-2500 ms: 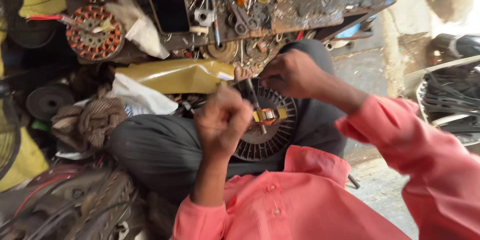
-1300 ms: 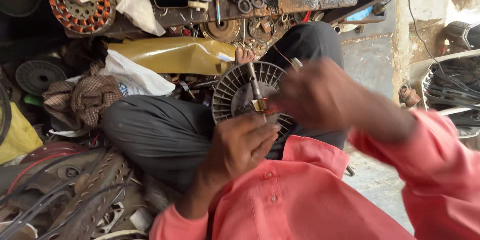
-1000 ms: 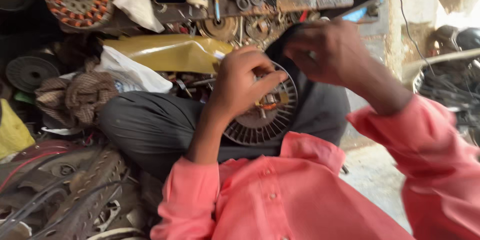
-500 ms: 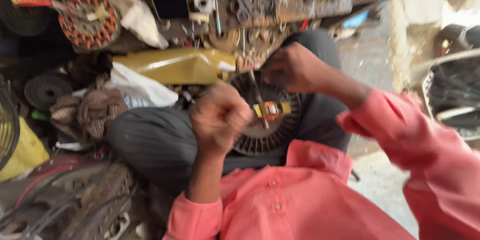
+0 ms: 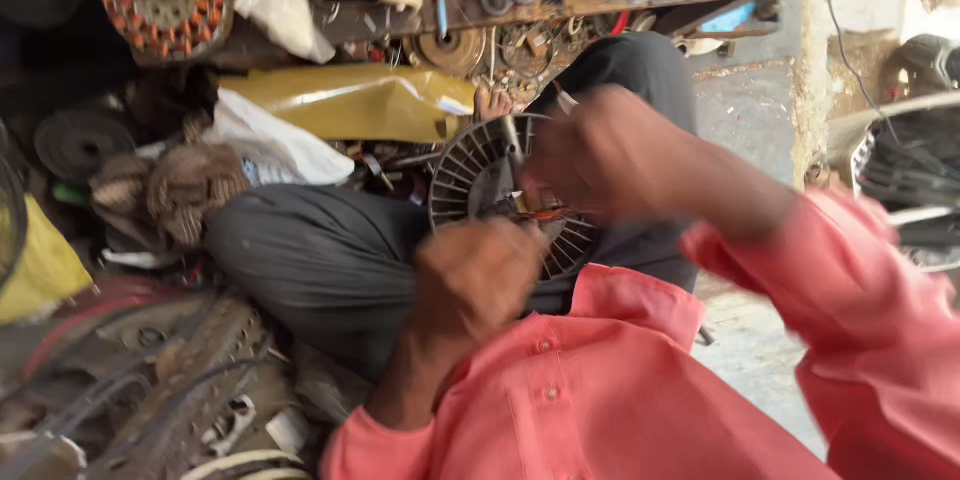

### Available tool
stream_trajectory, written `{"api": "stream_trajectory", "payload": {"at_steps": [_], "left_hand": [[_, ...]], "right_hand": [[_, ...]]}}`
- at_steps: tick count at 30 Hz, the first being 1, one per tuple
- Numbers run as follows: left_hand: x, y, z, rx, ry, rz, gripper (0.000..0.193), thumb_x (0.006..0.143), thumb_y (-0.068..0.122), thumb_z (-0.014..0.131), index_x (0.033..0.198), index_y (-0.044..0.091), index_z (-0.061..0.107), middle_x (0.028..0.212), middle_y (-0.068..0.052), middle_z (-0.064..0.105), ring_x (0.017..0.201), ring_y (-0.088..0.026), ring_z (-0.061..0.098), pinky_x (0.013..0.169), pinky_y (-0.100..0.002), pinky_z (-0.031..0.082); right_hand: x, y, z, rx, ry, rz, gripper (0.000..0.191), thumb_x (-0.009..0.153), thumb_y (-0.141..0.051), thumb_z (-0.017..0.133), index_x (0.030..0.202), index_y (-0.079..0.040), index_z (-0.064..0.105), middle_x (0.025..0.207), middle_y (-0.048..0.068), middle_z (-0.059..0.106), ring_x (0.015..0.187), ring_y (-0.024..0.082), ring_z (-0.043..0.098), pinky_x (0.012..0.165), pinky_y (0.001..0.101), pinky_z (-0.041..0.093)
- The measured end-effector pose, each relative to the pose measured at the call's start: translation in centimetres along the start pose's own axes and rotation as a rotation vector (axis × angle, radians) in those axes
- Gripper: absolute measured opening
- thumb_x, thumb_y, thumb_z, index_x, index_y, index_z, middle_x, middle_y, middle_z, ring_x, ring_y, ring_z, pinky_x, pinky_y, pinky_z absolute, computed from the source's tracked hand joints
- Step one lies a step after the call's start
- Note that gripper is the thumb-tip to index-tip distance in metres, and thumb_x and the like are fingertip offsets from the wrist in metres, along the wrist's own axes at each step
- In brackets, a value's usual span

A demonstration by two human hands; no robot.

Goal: The person handles a ceiling fan motor stator by hand, then uses scissors to cut a strip from a roll of insulation paper and manually inserts small pieces of the paper into the stator slots.

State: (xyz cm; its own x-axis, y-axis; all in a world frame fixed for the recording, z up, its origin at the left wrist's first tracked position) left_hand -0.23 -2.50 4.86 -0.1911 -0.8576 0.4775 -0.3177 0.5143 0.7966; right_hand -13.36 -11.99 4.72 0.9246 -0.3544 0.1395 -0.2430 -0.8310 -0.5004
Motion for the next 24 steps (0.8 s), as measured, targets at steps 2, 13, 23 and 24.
{"api": "stream_trajectory", "payload": {"at_steps": [2,13,23,24], "left_hand": [[0.6,-1.3,-0.7,-0.110,0.155,-0.102,0.010,0.088,0.000,0.077,0.090,0.005,0.069,0.084,-0.005,0.065,0.076,-0.020,0.065,0.071,-0.029,0.052],[5.7,-7.8,0.8,-0.269,-0.253,-0.249,0.013,0.085,0.014,0.078,0.082,0.004,0.071,0.081,-0.008,0.069,0.078,-0.025,0.069,0.095,-0.048,0.052],[2.3,-6.9,-0.4,-0.446,0.289,-0.539,0.015,0.082,0.004,0.080,0.079,0.002,0.066,0.083,-0.013,0.064,0.073,-0.029,0.059,0.069,-0.047,0.048],[4.1,-7.5,0.5,-0.322,0.085,-0.453,0.016,0.082,0.009,0.083,0.080,0.002,0.068,0.082,-0.013,0.065,0.075,-0.029,0.061,0.069,-0.046,0.049]], "right_hand": [[0.2,4.1,1.1,0.251,0.124,0.223,0.011,0.085,-0.018,0.071,0.094,-0.014,0.075,0.085,0.007,0.072,0.069,0.026,0.068,0.058,0.0385,0.052],[-3.6,-2.6,1.0,0.245,-0.186,0.097,0.011,0.084,-0.018,0.070,0.093,-0.018,0.076,0.085,0.002,0.072,0.073,0.023,0.070,0.063,0.0377,0.055],[-1.2,6.3,0.1,0.043,0.192,0.267,0.014,0.086,-0.019,0.073,0.094,-0.009,0.078,0.086,0.009,0.074,0.074,0.030,0.069,0.066,0.0402,0.054],[-1.9,6.1,-0.5,-0.002,0.204,0.300,0.012,0.088,-0.019,0.072,0.095,-0.010,0.077,0.087,0.010,0.073,0.074,0.030,0.069,0.066,0.0403,0.054]]}}
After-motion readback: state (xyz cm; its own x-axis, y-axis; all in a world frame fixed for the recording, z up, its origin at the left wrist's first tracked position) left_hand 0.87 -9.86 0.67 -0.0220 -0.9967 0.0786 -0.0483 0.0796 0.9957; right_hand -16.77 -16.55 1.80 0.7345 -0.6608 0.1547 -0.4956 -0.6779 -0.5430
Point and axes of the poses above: each hand's wrist, its own x-axis towards the middle knuckle, its own z-axis out of the palm, y = z × x, the point moved 6 cm from there along x, towards the middle knuckle
